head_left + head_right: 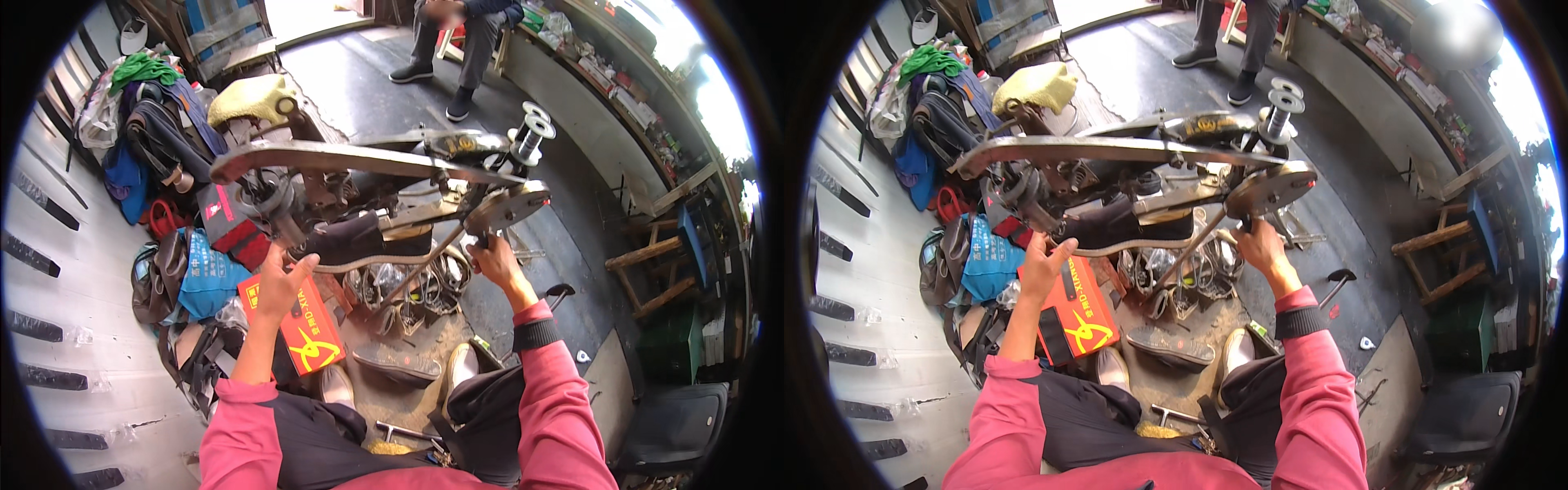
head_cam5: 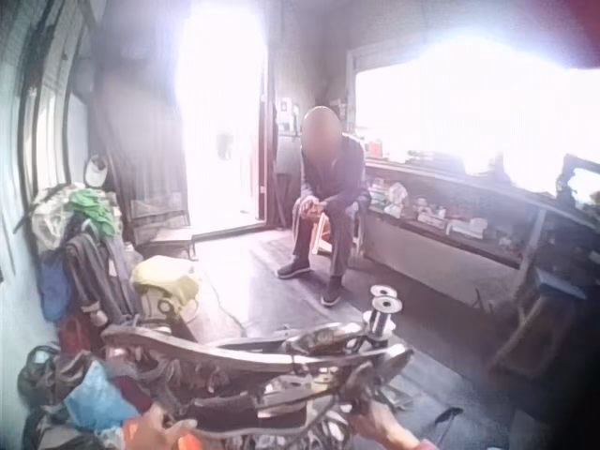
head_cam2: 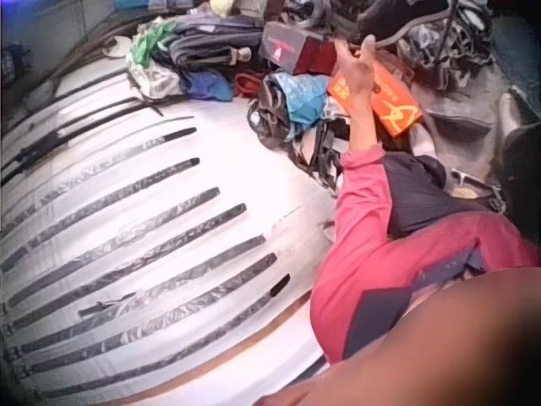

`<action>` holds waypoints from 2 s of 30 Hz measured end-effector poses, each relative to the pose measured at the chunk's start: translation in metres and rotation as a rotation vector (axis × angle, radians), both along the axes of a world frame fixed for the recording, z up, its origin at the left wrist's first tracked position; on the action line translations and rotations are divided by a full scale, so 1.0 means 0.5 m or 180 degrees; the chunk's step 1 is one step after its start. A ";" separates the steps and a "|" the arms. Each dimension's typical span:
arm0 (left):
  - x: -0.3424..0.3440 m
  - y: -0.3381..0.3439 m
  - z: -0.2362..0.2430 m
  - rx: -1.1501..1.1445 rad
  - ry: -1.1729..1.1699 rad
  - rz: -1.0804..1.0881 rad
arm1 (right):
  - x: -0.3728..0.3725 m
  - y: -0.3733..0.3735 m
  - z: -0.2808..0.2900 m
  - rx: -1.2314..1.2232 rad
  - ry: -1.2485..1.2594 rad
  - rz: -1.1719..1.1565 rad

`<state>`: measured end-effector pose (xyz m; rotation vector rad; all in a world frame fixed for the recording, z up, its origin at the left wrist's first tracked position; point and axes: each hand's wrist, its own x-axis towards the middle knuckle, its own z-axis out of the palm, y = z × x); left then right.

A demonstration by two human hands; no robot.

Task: The person sits on the floor and uses a sewing machine to stitch the upper of a black shoe. They position the shoe under the needle, guide it with both hands, and operate the machine to sew along the edge.

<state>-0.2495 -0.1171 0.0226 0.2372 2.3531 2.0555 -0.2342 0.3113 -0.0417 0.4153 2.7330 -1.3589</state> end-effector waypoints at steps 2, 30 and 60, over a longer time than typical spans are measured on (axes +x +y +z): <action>-0.001 0.002 -0.005 0.0162 0.0003 -0.0016 | 0.003 -0.004 0.006 -0.0073 -0.0044 -0.0013; 0.003 -0.005 -0.024 -0.0280 -0.0199 0.0129 | 0.004 -0.006 0.026 -0.0591 -0.0376 -0.0211; 0.027 -0.040 0.015 -0.0804 0.0176 0.0242 | 0.006 0.004 0.028 -0.0604 -0.0322 -0.0191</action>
